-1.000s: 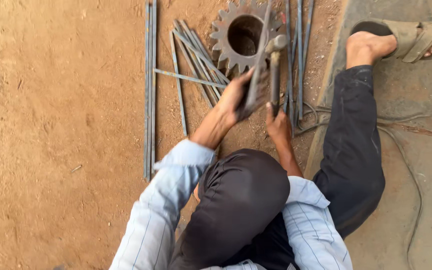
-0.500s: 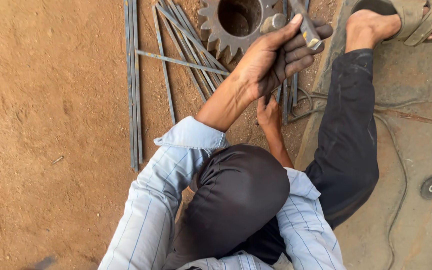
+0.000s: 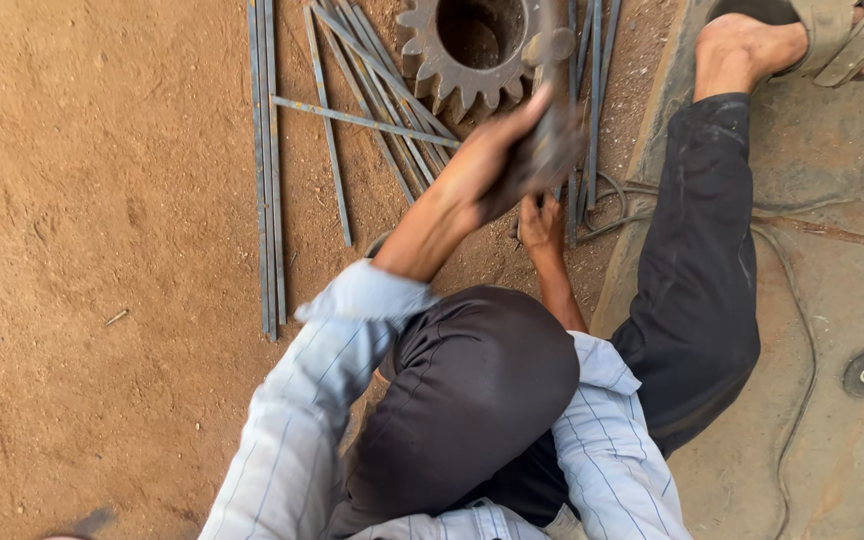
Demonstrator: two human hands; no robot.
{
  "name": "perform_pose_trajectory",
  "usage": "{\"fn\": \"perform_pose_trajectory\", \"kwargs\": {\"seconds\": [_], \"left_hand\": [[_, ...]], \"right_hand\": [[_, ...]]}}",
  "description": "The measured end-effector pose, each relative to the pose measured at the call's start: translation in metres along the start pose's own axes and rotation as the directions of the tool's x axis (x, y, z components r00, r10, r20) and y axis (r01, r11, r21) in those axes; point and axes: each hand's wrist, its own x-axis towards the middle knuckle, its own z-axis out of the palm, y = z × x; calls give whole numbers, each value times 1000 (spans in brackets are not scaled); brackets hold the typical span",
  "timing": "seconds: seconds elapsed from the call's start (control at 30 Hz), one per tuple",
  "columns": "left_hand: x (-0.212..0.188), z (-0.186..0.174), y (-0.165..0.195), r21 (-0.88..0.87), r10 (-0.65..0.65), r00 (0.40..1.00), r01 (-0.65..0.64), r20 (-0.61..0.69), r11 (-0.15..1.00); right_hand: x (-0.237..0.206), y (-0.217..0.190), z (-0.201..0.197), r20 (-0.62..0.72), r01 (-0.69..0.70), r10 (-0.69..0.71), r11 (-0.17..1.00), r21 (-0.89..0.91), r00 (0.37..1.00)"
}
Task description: The person sits on the ground and repeatedly hammers metal rods against a gear-shaped anvil to shape them. They handle multiple rods one at a time, striking each with a hammer and occasionally repositioning the rods.
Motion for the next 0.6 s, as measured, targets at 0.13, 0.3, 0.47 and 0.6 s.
{"fn": "perform_pose_trajectory", "kwargs": {"seconds": [0.13,0.3,0.47,0.6], "left_hand": [[-56,-73,-24,166,-184,800,333,-572,928],[-69,-159,-48,280,-94,741,365,-665,888],[-91,-177,-50,285,-156,760,414,-631,864],[-110,-171,-53,259,-165,745,418,-647,871]], "right_hand": [[0,3,-2,-75,-11,28,976,216,997],[-23,-23,-24,-215,297,-233,891,342,948],[-35,-61,-55,-386,646,-518,613,455,763],[-20,-62,-40,-239,507,-447,753,420,862]]}}
